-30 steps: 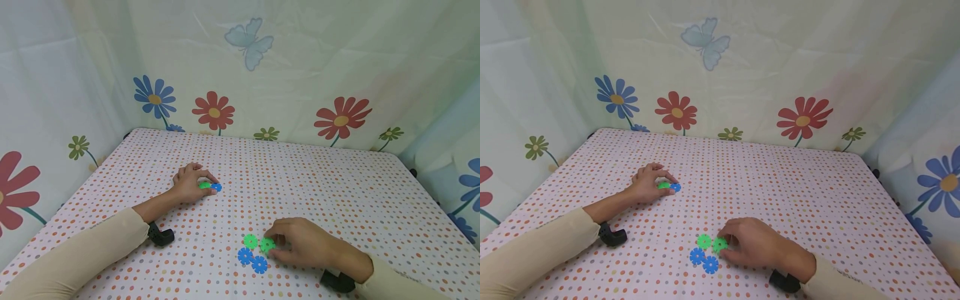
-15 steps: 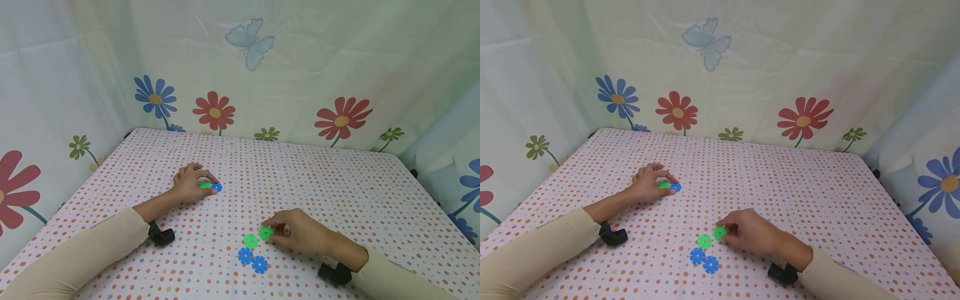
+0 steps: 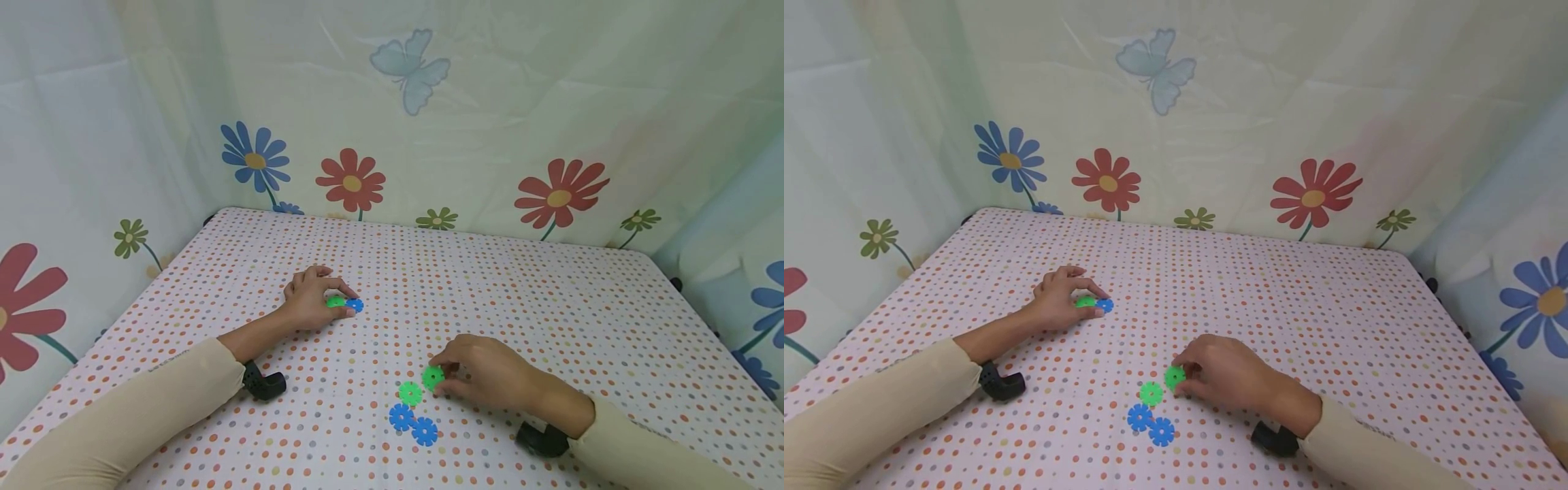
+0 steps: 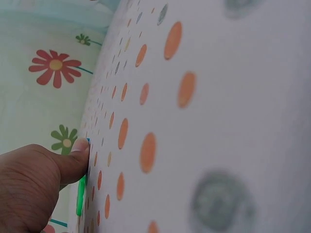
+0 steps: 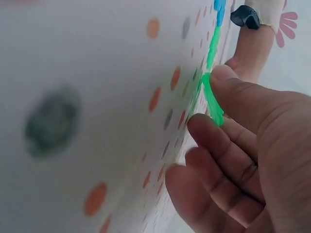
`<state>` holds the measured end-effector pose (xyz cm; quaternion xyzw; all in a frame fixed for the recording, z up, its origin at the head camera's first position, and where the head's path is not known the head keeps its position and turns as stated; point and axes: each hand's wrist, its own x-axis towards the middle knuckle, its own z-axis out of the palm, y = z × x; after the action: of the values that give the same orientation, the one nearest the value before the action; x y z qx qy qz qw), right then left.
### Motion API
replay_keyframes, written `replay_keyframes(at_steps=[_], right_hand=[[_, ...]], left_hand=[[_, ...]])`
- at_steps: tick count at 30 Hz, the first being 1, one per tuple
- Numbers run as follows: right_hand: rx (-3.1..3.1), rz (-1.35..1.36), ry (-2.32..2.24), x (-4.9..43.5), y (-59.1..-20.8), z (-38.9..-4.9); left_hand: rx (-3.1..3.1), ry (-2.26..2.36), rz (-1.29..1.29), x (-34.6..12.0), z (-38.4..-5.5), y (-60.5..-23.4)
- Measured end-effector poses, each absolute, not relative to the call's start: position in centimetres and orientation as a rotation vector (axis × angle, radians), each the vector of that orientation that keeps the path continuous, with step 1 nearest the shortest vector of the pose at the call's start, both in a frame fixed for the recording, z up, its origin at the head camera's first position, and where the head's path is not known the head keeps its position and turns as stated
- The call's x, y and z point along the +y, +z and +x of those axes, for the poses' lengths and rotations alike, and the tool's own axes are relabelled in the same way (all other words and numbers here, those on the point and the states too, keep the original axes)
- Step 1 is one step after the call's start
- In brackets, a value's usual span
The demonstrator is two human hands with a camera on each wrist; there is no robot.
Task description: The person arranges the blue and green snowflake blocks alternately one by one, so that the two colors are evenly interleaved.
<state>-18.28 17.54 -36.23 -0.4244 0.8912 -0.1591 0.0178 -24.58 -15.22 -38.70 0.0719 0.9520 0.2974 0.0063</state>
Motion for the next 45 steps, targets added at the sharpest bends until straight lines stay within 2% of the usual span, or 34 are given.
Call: replay_keyframes(at_steps=[6,19,34,45], right_hand=[[2.872,-1.328,-0.396,17.0,-36.2,-19.2],[2.837,-1.223,-0.574,14.5,-36.2,-23.4],[2.787,-1.313,-0.533,11.3,-36.5,-26.7],[2.793,-1.267,-0.516,9.2,-36.5,-28.4]], left_hand=[[2.977,0.929,0.222,-15.2,-24.6,-38.6],[2.972,0.943,0.225,-15.2,-24.5,-38.7],[2.976,0.941,0.226,-15.2,-24.5,-38.7],[2.989,0.904,0.213,-15.1,-24.6,-38.7]])
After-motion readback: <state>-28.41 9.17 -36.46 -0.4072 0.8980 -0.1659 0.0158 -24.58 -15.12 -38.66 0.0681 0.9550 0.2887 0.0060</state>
